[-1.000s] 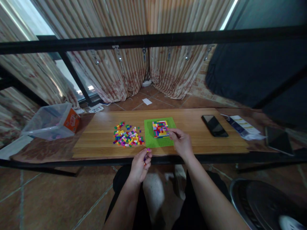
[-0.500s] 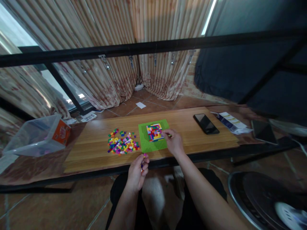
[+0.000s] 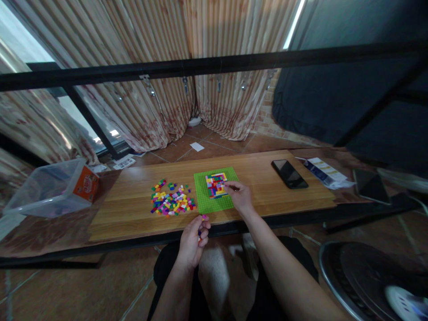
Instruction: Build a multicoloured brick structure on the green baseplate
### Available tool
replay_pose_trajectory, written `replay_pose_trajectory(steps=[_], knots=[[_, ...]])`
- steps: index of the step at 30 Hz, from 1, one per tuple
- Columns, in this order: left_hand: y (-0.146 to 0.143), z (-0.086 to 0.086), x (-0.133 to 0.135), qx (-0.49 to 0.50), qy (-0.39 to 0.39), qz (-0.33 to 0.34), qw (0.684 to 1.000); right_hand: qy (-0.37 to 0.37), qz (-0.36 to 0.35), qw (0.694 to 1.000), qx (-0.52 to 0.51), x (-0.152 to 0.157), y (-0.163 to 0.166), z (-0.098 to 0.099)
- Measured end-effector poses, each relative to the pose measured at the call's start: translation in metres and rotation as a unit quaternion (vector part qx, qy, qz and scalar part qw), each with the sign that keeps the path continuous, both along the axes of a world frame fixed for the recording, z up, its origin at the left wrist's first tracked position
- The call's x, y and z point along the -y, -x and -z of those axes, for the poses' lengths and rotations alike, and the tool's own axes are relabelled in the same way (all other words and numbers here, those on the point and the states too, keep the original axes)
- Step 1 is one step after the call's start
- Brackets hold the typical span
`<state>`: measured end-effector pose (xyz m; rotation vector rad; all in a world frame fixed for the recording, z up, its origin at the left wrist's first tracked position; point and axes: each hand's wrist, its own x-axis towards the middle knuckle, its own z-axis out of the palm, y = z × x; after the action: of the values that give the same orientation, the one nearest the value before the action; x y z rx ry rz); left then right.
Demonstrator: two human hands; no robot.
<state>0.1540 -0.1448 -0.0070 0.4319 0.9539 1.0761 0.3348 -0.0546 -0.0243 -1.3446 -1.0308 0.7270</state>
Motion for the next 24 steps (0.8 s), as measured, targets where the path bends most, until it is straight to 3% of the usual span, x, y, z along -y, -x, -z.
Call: replay_pose_trajectory(steps=[7,15,24], knots=[[0.0,-0.001,-0.001,-0.006,0.004,0.004,1.0,0.029,-0.035,0.987,-0.154,0.0,0.001,-0.007],[-0.001,0.0,-0.001,-0.011,0.003,0.003,1.0,0.023,-0.007,0.981,-0.19,-0.003,0.006,-0.005],[-0.001,0.0,0.0,-0.016,0.004,0.004,1.0,0.044,0.01,0.987,-0.153,-0.003,0.01,-0.008]])
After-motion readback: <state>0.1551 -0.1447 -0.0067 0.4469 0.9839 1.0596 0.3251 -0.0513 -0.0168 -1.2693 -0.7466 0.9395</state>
